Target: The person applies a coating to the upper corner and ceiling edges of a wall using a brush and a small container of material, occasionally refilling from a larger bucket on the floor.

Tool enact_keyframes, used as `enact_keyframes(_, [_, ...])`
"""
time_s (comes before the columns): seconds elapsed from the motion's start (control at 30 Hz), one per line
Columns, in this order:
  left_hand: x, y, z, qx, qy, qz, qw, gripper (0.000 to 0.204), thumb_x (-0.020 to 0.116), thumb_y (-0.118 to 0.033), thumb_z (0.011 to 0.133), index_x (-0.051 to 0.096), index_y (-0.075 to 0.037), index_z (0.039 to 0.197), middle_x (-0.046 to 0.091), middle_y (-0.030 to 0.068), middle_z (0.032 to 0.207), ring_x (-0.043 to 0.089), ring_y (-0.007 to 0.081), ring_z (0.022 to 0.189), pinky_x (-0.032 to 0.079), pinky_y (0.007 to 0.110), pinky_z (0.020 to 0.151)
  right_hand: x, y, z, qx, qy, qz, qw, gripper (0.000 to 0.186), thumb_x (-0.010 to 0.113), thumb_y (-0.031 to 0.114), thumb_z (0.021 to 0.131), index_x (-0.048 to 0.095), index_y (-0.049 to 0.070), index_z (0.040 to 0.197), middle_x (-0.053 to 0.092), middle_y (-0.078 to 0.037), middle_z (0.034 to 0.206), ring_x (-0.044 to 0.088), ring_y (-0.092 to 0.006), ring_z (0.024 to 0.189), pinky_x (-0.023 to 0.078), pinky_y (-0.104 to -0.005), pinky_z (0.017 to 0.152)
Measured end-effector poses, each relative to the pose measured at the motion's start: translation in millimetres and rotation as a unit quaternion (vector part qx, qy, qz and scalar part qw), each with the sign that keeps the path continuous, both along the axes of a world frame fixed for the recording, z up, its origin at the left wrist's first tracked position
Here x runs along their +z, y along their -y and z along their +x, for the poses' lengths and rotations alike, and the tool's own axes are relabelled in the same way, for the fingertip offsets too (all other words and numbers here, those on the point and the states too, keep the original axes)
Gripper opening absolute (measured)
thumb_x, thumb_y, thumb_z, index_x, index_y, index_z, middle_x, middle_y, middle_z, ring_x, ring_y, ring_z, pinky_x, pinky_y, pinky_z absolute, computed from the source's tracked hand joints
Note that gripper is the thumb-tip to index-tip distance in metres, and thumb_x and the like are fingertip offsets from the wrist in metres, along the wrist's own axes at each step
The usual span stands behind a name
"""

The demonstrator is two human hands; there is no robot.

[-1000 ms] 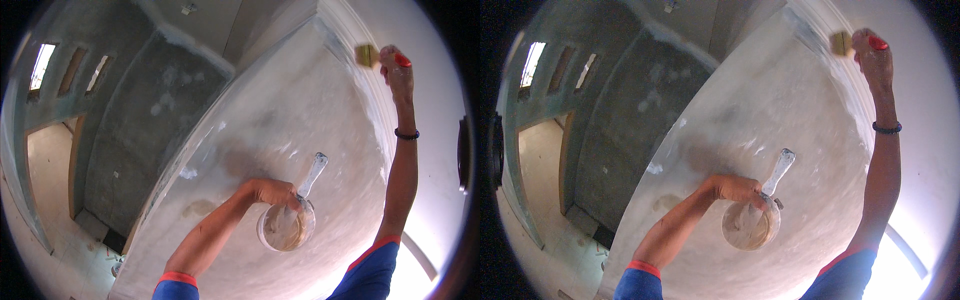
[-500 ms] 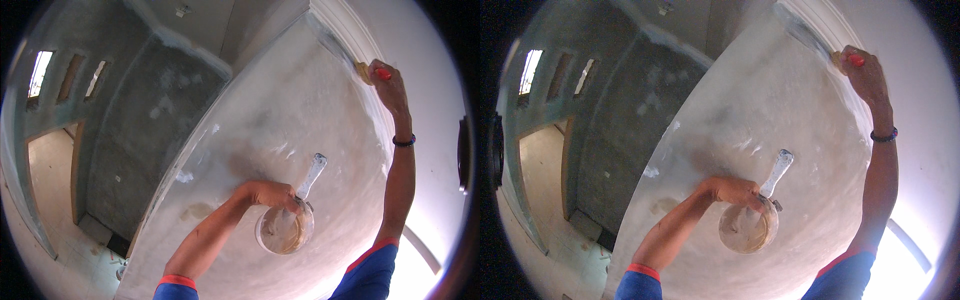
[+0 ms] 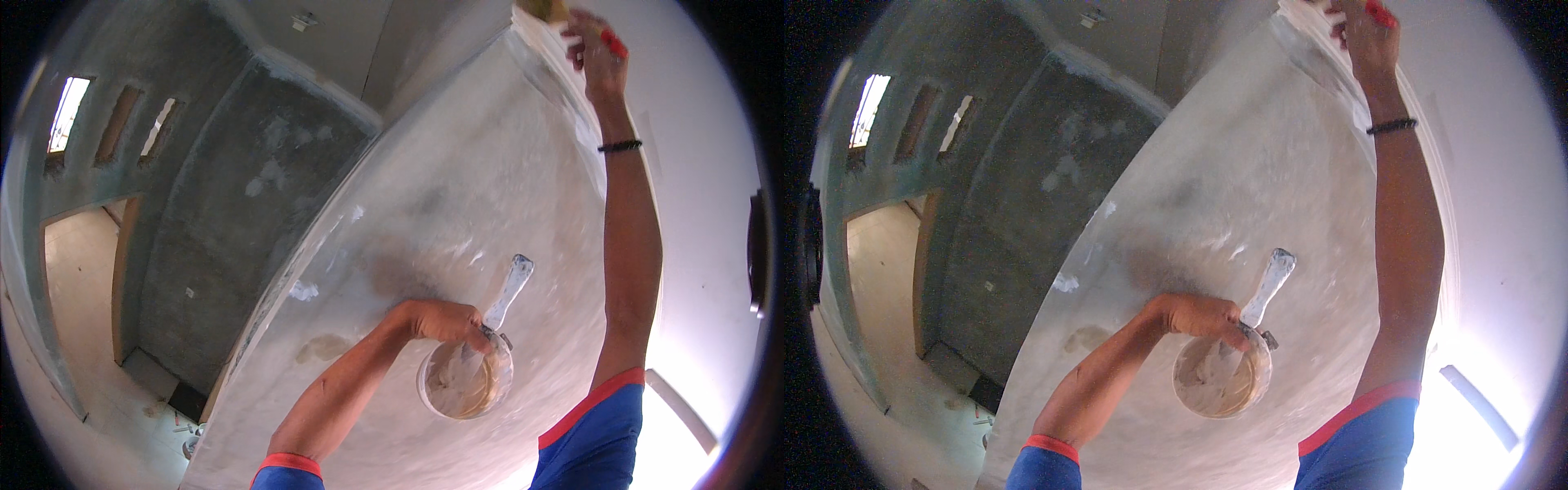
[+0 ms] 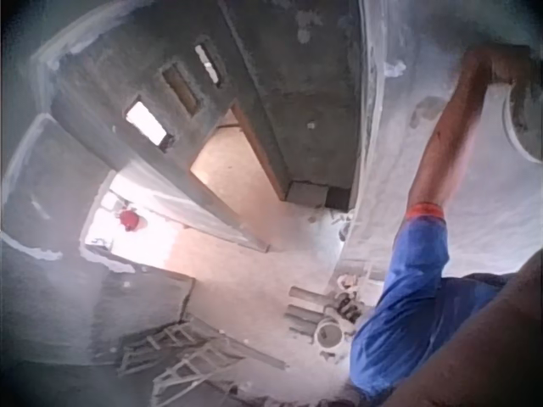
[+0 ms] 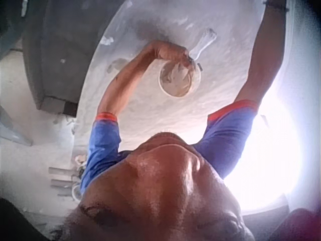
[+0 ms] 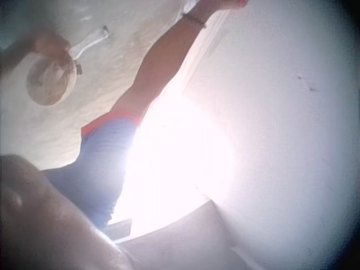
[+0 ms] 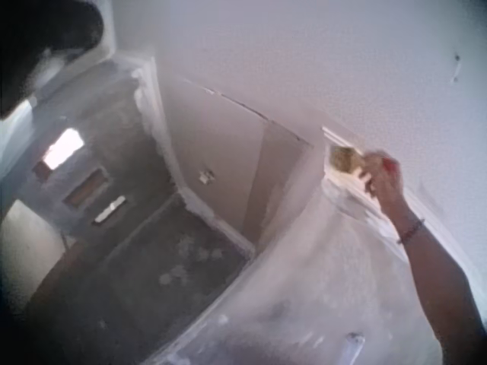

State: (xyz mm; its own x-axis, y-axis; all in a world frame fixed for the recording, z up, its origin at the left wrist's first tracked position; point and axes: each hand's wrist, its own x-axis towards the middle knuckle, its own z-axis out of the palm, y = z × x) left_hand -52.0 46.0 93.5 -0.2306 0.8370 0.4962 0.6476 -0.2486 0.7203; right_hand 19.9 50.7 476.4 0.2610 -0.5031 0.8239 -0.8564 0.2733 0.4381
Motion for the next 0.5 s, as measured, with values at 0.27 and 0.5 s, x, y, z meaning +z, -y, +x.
enact_keyframes(0.27, [-1.2,-1.4,0.9,0.005,-0.008,0.021,1.0,0.048,0.069,-0.035,0.081,0.067,0.008,0.102,0.066,0.0089,0.092,0.059,0.0203,0.085,0.045,0.033,0.082,-14.4,-145.2,15.5,-0.103,-0.017,-0.16,0.982,0.014,0.068,0.02,0.089,0.068,0.008,0.097,0.063,0.0,0.073,0.056,-0.0068,0.056,0.045,-0.0211,0.049])
enact_keyframes(0.5, [-0.3,-1.1,-2.6,0.002,-0.035,0.019,0.999,0.05,0.07,-0.039,0.08,0.068,0.008,0.096,0.066,0.0057,0.085,0.059,0.0184,0.079,0.046,0.033,0.075,-25.1,-2.2,27.5,-0.009,-0.145,-0.029,0.989,0.017,0.066,0.021,0.09,0.068,0.008,0.101,0.066,-0.002,0.08,0.061,-0.0085,0.07,0.049,-0.0237,0.061])
